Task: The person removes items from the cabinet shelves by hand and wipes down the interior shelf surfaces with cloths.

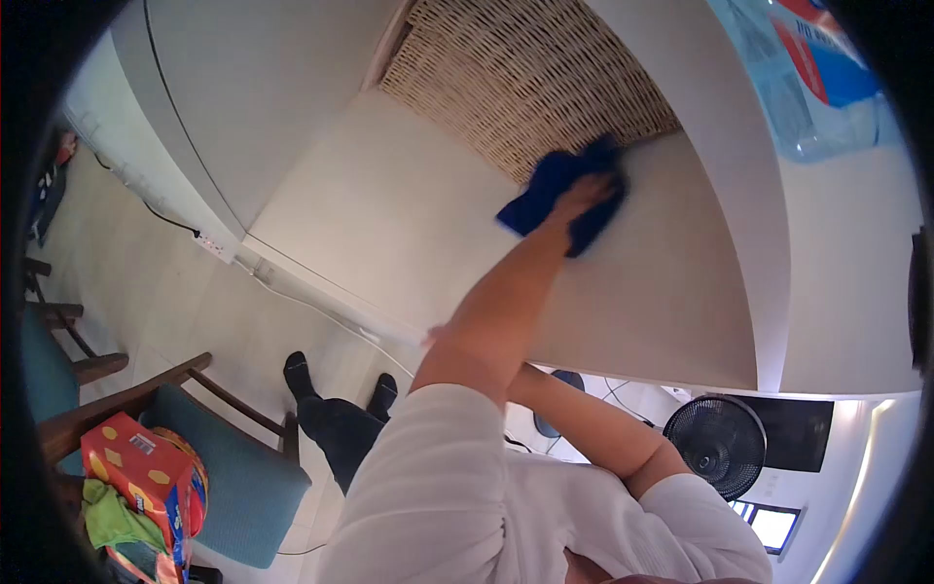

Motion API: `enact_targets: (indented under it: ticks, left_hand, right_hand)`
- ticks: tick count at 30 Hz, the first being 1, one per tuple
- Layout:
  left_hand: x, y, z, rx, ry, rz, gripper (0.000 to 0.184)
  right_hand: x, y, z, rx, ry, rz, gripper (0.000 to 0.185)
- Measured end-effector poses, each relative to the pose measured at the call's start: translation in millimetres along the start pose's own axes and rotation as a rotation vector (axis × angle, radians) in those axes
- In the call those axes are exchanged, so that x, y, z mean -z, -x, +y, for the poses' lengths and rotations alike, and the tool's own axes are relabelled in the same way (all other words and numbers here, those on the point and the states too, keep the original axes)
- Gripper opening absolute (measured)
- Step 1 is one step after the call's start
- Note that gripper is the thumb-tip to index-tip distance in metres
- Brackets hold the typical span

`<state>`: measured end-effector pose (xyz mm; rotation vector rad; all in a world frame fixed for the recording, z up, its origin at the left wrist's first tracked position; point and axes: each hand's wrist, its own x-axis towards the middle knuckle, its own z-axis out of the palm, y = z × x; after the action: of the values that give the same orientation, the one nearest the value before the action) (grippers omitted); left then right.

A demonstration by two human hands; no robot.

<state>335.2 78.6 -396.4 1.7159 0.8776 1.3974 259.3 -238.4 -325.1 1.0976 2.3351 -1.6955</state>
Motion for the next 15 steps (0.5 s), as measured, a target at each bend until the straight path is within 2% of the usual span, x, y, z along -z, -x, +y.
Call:
enact_targets:
  ticks: [1,3,5,6,7,9,11,13,15]
  left_hand:
    - [-1.5,24.7,-23.1,0.157,0.004,-0.056,0.060]
    - [10.6,67.4,-30.1,0.523,0.047,-0.172,0.066]
    - [8.4,70.2,-16.2,0.654,0.088,-0.206,0.073]
    - [5.4,60.0,-4.3,0.612,0.078,-0.206,0.075]
    - [-0.8,36.4,21.1,0.428,0.133,-0.151,0.072]
    - [39.2,28.9,136.7,0.144,0.176,-0.071,0.067]
    - [93.5,45.4,260.2,-0.134,0.176,0.034,0.062]
    - [110.8,63.7,275.1,-0.180,0.206,0.175,0.059]
    - [105.7,61.6,227.9,-0.095,0.233,0.138,0.056]
  right_hand:
    - [3.3,12.1,-40.4,-0.071,0.171,-0.085,0.034]
    - [5.6,24.5,-66.0,-0.144,0.428,-0.184,0.031]
    - [6.7,26.5,-76.1,-0.148,0.592,-0.212,0.025]
    - [10.3,35.9,-85.1,-0.095,0.829,-0.198,0.023]
    - [17.4,48.1,-94.3,-0.036,1.064,-0.182,0.020]
    - [29.7,59.4,-108.0,0.038,1.054,-0.060,0.025]
    - [41.4,75.2,-139.7,0.012,1.053,-0.042,0.024]
    - [53.7,89.4,-175.6,0.001,1.081,-0.023,0.024]
    - [62.4,103.9,-201.7,0.064,1.097,0.067,0.024]
